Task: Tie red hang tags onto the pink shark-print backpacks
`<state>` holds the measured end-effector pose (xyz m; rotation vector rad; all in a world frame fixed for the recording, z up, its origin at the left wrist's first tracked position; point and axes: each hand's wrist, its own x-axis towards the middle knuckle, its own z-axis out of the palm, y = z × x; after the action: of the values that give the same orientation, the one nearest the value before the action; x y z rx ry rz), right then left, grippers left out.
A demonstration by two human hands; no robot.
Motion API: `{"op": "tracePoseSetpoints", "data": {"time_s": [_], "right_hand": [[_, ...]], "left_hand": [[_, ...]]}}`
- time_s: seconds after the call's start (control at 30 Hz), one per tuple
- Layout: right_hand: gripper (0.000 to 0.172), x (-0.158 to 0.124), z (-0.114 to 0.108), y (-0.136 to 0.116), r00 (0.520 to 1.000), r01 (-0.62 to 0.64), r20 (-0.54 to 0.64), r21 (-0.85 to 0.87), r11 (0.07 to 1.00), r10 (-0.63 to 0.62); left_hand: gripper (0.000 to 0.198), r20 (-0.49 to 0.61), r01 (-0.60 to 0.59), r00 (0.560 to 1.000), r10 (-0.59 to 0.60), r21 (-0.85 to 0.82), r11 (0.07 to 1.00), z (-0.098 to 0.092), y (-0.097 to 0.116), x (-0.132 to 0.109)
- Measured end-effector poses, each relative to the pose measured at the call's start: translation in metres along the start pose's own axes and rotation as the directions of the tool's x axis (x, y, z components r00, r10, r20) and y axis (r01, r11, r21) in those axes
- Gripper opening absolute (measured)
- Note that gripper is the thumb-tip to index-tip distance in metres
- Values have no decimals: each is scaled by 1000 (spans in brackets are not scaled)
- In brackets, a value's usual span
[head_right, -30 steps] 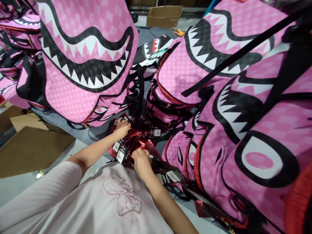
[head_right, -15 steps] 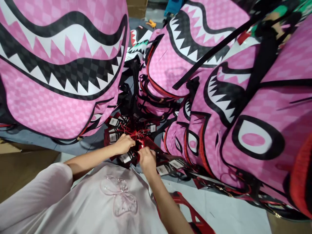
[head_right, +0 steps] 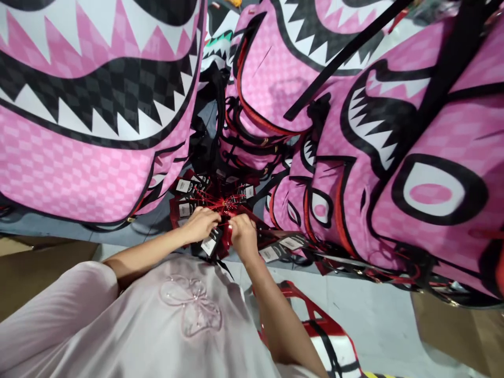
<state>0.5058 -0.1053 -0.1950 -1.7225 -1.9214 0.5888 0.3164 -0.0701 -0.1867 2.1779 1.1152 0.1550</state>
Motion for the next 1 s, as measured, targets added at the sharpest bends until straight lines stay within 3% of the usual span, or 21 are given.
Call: {"op": "tracePoseSetpoints", "data": {"time_s": [0.1, 0.17, 0.27, 0.33, 0.43, 0.53, 0.63, 0.7, 0.77, 0.83, 0.87, 0.9, 1.0], "right_hand": [[26, 0, -2, 10, 1000, -3, -2, 115, 993, 3], [25, -2, 0, 16, 999, -3, 42, 180, 984, -5], [24, -6, 7, 27, 991, -41, 132, 197, 979, 15], [23, -7, 12, 35, 983, -90, 177, 182, 979, 57], [21, -1, 21, 37, 970, -88, 240, 171, 981, 45], [21, 9, 28, 24, 949, 37, 297, 217, 975, -102], [23, 13, 30, 6, 907, 139, 340, 313, 940, -248], [24, 10, 27, 0, 898, 125, 342, 404, 906, -276], [24, 6, 20, -1, 905, 51, 343, 500, 864, -251], [25, 2, 11, -1, 905, -39, 368, 569, 821, -212], [25, 1, 6, -2, 903, -67, 379, 588, 806, -202], [26, -1, 0, -5, 903, -74, 380, 598, 798, -200], [26, -2, -20, -19, 922, 44, 294, 568, 822, -253]], "left_hand": [[36, -105, 95, 990, -91, 32, 995, 4, 9, -10], [37, -71, 102, 993, -96, 88, 991, 9, 14, -13], [14, 46, 135, 989, -142, 136, 981, 16, 21, -12], [11, 113, 193, 974, -199, 58, 979, 16, 27, -12], [17, 129, 320, 945, -300, -185, 929, 11, 33, -22], [22, 154, 374, 927, -341, -399, 837, 12, 35, -44], [23, 191, 405, 914, -359, -493, 770, 24, 34, -71], [20, 136, 433, 888, -440, -570, 698, 34, 33, -88], [20, -44, 413, 815, -578, -655, 633, 40, 33, -100], [22, -277, 348, 712, -646, -659, 667, 40, 36, -104], [23, -363, 308, 693, -623, -632, 711, 38, 39, -103], [24, -416, 257, 710, -568, -598, 759, 36, 42, -101], [25, -407, 100, 846, -344, -513, 853, 25, 57, -87]]}}
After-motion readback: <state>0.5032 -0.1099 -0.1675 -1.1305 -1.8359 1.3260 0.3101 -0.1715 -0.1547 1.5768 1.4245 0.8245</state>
